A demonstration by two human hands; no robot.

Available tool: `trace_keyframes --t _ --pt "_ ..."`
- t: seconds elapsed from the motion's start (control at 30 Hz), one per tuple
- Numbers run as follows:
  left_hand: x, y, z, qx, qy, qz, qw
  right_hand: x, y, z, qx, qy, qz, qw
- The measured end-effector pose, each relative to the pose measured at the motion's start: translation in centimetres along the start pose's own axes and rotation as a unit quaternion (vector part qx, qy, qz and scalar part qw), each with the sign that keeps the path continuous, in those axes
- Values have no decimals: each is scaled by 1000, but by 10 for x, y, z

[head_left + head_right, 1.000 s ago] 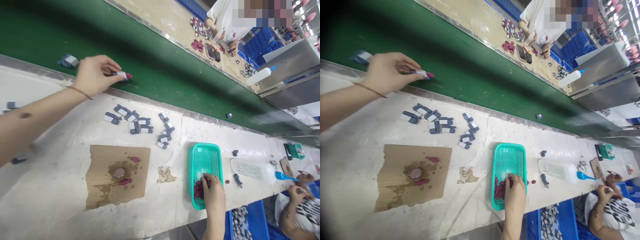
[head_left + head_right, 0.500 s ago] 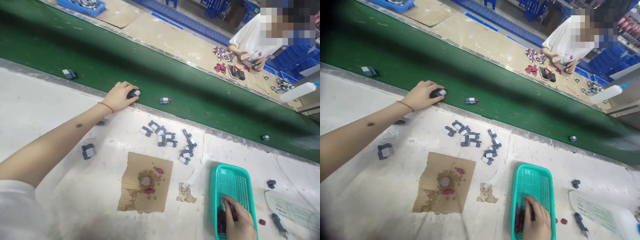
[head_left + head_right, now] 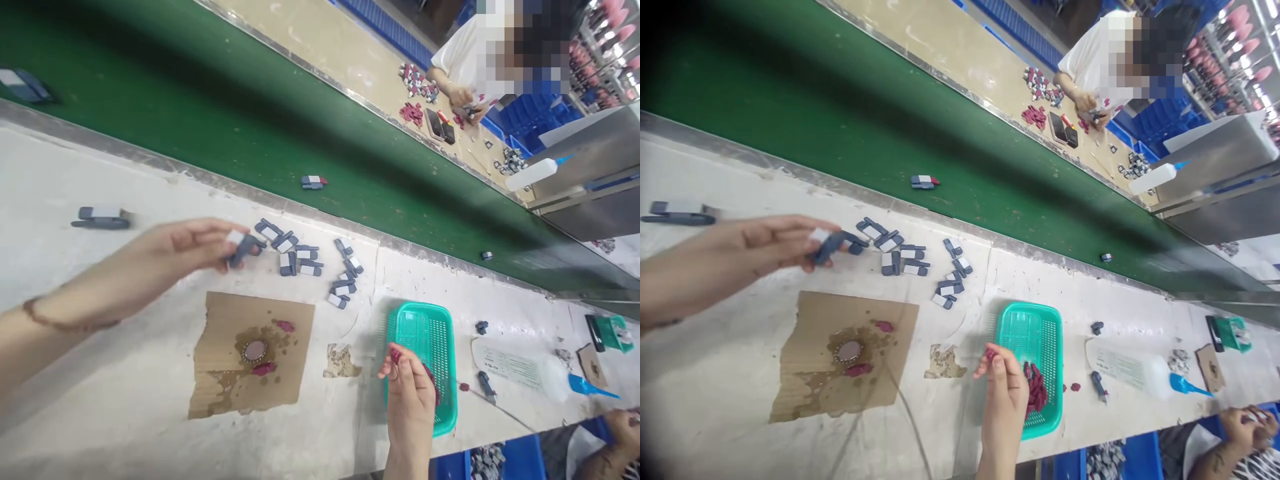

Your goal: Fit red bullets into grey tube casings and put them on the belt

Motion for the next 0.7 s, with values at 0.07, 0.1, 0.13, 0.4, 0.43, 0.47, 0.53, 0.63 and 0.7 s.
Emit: trace_keyframes --t 0.07,0.1,0.13,0.4,0.43,0.47,0.53,0.63,0.7 --pt "26 -20 9 37 -15 -48 998 2 -3 22 39 3 -6 999" --pt "38 -29 14 51 -36 -68 996 1 -6 35 65 -5 -10 998" --pt "48 -36 16 54 -55 -80 994 1 -10 48 95 -21 -14 995" --pt "83 -66 36 87 -149 -83 982 23 -48 151 326 -190 -253 891" --pt "86 -67 35 79 -153 -84 981 31 -54 162 349 -201 -307 862" --pt "88 -67 35 72 -158 -87 981 38 -60 172 368 -213 -359 831" --pt "93 -68 34 63 -170 -91 979 46 -71 187 388 -244 -443 771" --pt "96 -69 36 67 -187 -83 977 49 -81 202 389 -302 -517 700" --pt "99 -69 37 77 -203 -81 973 47 -82 206 386 -327 -532 679"
Point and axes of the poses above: each hand's wrist, its own y-axis towards the middle knuckle, its own z-axis out of the palm, x = y × z, the point moved 9 cm from there along y, towards the middle knuckle, and after that the axes turned 12 degrees about -z, right-handed, at the moved point
